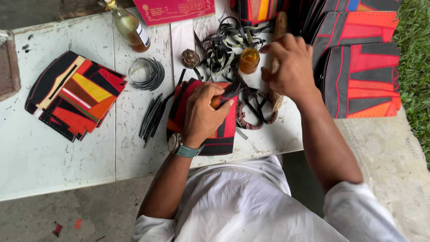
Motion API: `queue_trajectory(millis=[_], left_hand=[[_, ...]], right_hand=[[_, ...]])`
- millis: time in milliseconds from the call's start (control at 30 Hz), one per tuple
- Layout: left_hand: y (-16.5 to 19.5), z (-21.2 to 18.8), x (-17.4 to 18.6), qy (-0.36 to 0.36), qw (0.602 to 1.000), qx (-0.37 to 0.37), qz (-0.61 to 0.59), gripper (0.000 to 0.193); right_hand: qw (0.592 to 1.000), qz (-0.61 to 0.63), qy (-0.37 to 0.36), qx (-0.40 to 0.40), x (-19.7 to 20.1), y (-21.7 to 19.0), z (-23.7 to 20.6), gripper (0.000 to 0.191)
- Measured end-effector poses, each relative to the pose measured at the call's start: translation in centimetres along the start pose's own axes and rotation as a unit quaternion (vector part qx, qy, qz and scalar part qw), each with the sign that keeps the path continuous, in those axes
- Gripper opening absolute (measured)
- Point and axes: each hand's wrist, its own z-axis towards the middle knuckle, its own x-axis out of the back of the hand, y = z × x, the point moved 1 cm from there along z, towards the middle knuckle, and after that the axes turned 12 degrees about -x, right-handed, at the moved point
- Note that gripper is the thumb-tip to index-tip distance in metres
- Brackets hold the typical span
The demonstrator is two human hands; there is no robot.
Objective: The person applies glue from a jar onto red leather pieces using a small applicator, then folds and presses the leather panels together by hand. They set finished panels aside with a stack of similar colorful leather goods and handle loose leather straps on the table.
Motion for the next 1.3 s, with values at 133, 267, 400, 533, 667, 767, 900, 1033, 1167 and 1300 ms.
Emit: queue_trajectory(millis=[133, 267, 400, 533, 667, 767, 900, 1033, 1167, 1300], left_hand=[[-0.3, 0.5, 0.1, 0.006, 1.000, -0.006, -0.006, 0.026], [-0.1, 0.6, 0.3, -0.007, 1.000, 0.026, -0.003, 0.024], [0.3, 0.8, 0.7, -0.021, 1.000, 0.004, -0.016, 0.021], [0.4, 1.3, 0.9, -0.018, 0.999, -0.042, -0.012, 0.018], [0.0, 1.6, 0.9, -0.035, 0.998, -0.052, 0.015, 0.016], [0.0, 1.4, 0.8, -0.035, 0.995, -0.075, 0.057, 0.019], [0.6, 1.2, 0.6, -0.025, 0.988, -0.114, 0.101, 0.020], [1.5, 1.6, 0.5, -0.022, 0.988, -0.119, 0.096, 0.019], [1.6, 1.9, 0.7, -0.009, 0.988, -0.122, 0.088, 0.019], [1.2, 1.8, 0.6, -0.011, 0.991, -0.102, 0.091, 0.020]], right_hand=[[0.988, -0.139, -0.060, 0.038, -3.9, 0.5, 3.7, 0.042], [0.988, -0.117, -0.096, 0.035, -6.7, 1.6, 4.4, 0.047], [0.983, -0.138, -0.119, 0.034, -7.3, 2.5, 4.4, 0.048], [0.983, -0.111, -0.146, 0.013, -7.1, 2.3, 4.8, 0.052], [0.994, -0.033, -0.106, -0.003, -4.8, 1.6, 4.3, 0.044], [0.991, 0.128, -0.048, -0.015, -1.1, 0.6, 2.1, 0.056], [0.934, 0.348, -0.082, 0.001, 3.8, -2.8, -3.0, 0.063], [0.961, 0.254, -0.106, 0.036, 5.6, -6.0, -5.8, 0.070], [0.982, 0.179, -0.052, -0.011, 6.1, -6.3, -4.7, 0.070], [0.991, 0.126, -0.033, 0.040, 5.9, -6.9, -5.4, 0.074]])
